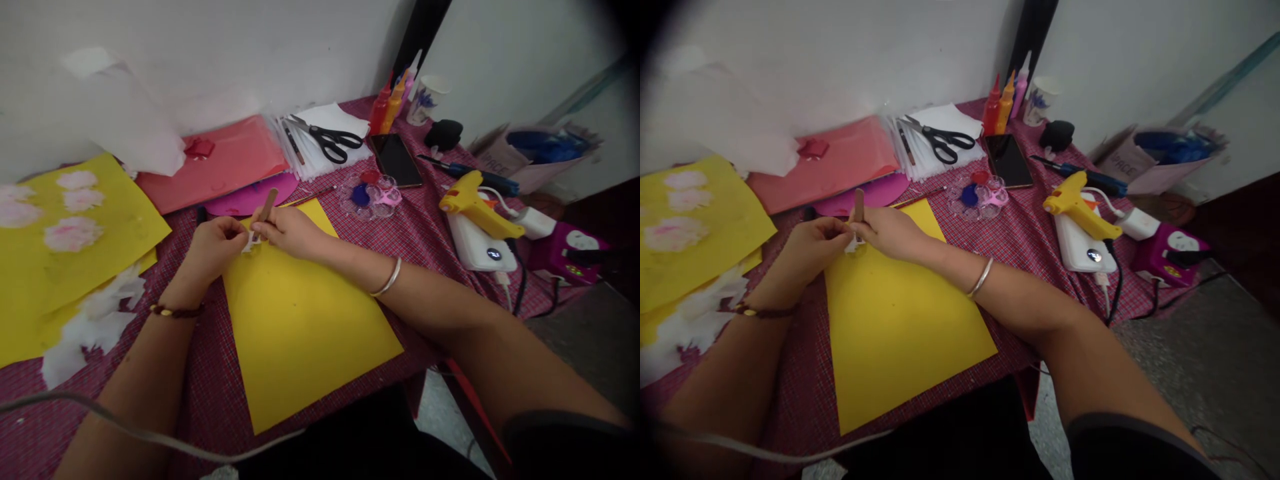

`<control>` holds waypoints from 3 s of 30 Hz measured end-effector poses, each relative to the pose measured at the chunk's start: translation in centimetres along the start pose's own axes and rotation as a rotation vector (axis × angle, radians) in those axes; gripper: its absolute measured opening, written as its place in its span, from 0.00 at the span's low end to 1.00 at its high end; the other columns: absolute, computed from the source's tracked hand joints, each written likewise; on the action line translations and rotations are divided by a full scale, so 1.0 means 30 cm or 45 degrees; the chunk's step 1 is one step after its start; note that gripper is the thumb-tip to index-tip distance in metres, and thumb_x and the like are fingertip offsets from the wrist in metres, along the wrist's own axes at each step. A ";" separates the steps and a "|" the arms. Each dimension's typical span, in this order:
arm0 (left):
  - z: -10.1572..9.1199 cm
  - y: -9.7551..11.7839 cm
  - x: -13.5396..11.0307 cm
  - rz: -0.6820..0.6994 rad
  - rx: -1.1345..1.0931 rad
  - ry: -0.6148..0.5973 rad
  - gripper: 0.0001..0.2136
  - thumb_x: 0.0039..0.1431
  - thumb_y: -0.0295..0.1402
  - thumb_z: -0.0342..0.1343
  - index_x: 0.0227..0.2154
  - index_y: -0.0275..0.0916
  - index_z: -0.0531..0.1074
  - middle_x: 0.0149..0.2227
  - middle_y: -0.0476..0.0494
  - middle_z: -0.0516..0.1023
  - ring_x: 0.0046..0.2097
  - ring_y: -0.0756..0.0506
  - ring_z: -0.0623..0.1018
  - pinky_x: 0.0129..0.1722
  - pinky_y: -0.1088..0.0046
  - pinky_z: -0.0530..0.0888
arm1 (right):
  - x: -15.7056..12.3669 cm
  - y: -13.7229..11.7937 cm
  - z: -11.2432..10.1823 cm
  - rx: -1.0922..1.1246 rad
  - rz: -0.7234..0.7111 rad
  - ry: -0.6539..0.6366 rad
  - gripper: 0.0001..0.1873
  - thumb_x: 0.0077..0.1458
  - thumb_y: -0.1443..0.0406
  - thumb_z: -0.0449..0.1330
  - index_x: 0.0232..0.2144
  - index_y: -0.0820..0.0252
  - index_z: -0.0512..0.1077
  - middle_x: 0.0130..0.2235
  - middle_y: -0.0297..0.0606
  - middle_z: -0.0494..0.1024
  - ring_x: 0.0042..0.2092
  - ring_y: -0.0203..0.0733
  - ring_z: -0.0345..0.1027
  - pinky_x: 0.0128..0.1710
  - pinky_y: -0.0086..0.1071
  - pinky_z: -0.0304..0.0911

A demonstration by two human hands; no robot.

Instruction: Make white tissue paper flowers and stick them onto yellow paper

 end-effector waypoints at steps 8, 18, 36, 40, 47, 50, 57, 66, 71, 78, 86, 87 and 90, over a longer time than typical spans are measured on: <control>-0.087 0.051 -0.047 -0.062 -0.231 -0.021 0.10 0.50 0.38 0.57 0.32 0.39 0.78 0.28 0.46 0.77 0.26 0.49 0.70 0.26 0.72 0.65 | 0.005 0.029 -0.019 0.439 0.169 0.136 0.11 0.61 0.66 0.54 0.26 0.60 0.68 0.24 0.30 0.71 0.26 0.30 0.64 0.29 0.23 0.58; -0.539 -0.224 -0.199 -0.353 -0.068 0.338 0.09 0.47 0.39 0.62 0.27 0.39 0.77 0.28 0.48 0.78 0.30 0.48 0.74 0.31 0.71 0.71 | -0.046 0.080 -0.076 1.002 0.525 0.450 0.10 0.60 0.66 0.58 0.25 0.62 0.69 0.19 0.30 0.72 0.18 0.28 0.63 0.19 0.21 0.60; -0.427 -0.292 -0.212 0.162 0.830 -0.069 0.06 0.49 0.34 0.52 0.23 0.40 0.73 0.36 0.37 0.75 0.41 0.39 0.74 0.48 0.56 0.69 | -0.050 0.068 -0.068 0.930 0.504 0.420 0.12 0.59 0.65 0.59 0.23 0.60 0.69 0.19 0.32 0.72 0.18 0.28 0.62 0.19 0.23 0.59; -0.464 -0.175 -0.226 0.085 0.371 0.201 0.06 0.46 0.36 0.58 0.21 0.41 0.70 0.38 0.41 0.76 0.41 0.41 0.74 0.43 0.62 0.71 | -0.047 0.069 -0.072 0.972 0.484 0.418 0.11 0.59 0.65 0.59 0.24 0.62 0.70 0.19 0.32 0.72 0.18 0.29 0.62 0.18 0.23 0.58; -0.243 0.009 -0.198 -0.257 -0.804 0.183 0.08 0.43 0.33 0.65 0.24 0.40 0.71 0.22 0.51 0.70 0.23 0.53 0.67 0.21 0.77 0.63 | -0.056 0.029 -0.067 1.072 0.304 0.340 0.09 0.57 0.60 0.60 0.32 0.61 0.71 0.25 0.32 0.78 0.19 0.27 0.65 0.21 0.22 0.62; -0.125 0.025 -0.167 -0.263 -0.950 0.128 0.08 0.40 0.32 0.67 0.25 0.38 0.74 0.23 0.51 0.72 0.24 0.54 0.68 0.22 0.80 0.64 | -0.063 -0.007 -0.042 1.056 0.149 0.221 0.10 0.57 0.59 0.60 0.35 0.62 0.71 0.28 0.33 0.79 0.21 0.28 0.67 0.23 0.22 0.64; -0.044 -0.001 -0.170 -0.375 -1.175 0.176 0.10 0.36 0.31 0.69 0.25 0.38 0.76 0.28 0.49 0.78 0.27 0.53 0.75 0.27 0.80 0.72 | -0.063 -0.034 0.031 0.976 0.032 0.037 0.05 0.59 0.65 0.57 0.36 0.62 0.71 0.29 0.34 0.77 0.30 0.31 0.71 0.27 0.23 0.67; -0.048 0.025 -0.189 -0.338 -1.187 0.166 0.09 0.41 0.30 0.68 0.27 0.35 0.76 0.29 0.48 0.78 0.29 0.54 0.76 0.30 0.81 0.73 | -0.065 -0.030 0.036 0.903 0.046 0.086 0.04 0.59 0.67 0.56 0.36 0.62 0.69 0.29 0.33 0.76 0.29 0.29 0.70 0.27 0.22 0.65; -0.066 0.025 -0.194 -0.330 -1.356 0.249 0.12 0.49 0.29 0.61 0.39 0.40 0.75 0.25 0.52 0.76 0.26 0.52 0.75 0.27 0.76 0.75 | -0.065 -0.049 0.017 0.952 0.061 0.140 0.04 0.59 0.68 0.55 0.35 0.62 0.69 0.28 0.33 0.77 0.27 0.29 0.69 0.25 0.21 0.65; -0.040 0.057 -0.193 -0.332 -1.630 0.110 0.05 0.48 0.24 0.63 0.28 0.38 0.75 0.31 0.49 0.79 0.32 0.53 0.78 0.34 0.81 0.76 | -0.067 -0.081 -0.009 1.071 0.128 0.214 0.05 0.59 0.68 0.55 0.35 0.61 0.70 0.27 0.30 0.77 0.22 0.26 0.65 0.25 0.21 0.64; -0.081 0.158 -0.161 0.062 -1.260 0.343 0.03 0.49 0.27 0.65 0.28 0.40 0.79 0.27 0.50 0.78 0.29 0.54 0.76 0.33 0.78 0.74 | -0.054 -0.098 -0.044 1.395 0.243 0.237 0.04 0.58 0.65 0.59 0.33 0.61 0.70 0.26 0.32 0.79 0.22 0.29 0.70 0.26 0.23 0.67; -0.091 0.172 -0.160 0.158 -1.149 0.401 0.03 0.50 0.27 0.65 0.29 0.40 0.79 0.27 0.51 0.78 0.30 0.53 0.76 0.33 0.77 0.74 | -0.052 -0.100 -0.051 1.424 0.256 0.244 0.06 0.58 0.64 0.60 0.31 0.62 0.70 0.26 0.33 0.79 0.22 0.29 0.70 0.25 0.23 0.67; -0.118 0.218 -0.165 0.454 -0.707 0.584 0.05 0.51 0.29 0.64 0.32 0.42 0.79 0.30 0.50 0.80 0.32 0.51 0.77 0.34 0.73 0.74 | -0.051 -0.099 -0.072 1.455 0.323 0.313 0.11 0.59 0.63 0.59 0.27 0.63 0.71 0.24 0.34 0.78 0.19 0.28 0.66 0.22 0.23 0.65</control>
Point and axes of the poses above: each hand's wrist, its own x-axis towards the middle knuckle, its own z-axis out of the palm, y = z × x, the point moved 4 cm from there along x, towards the middle knuckle
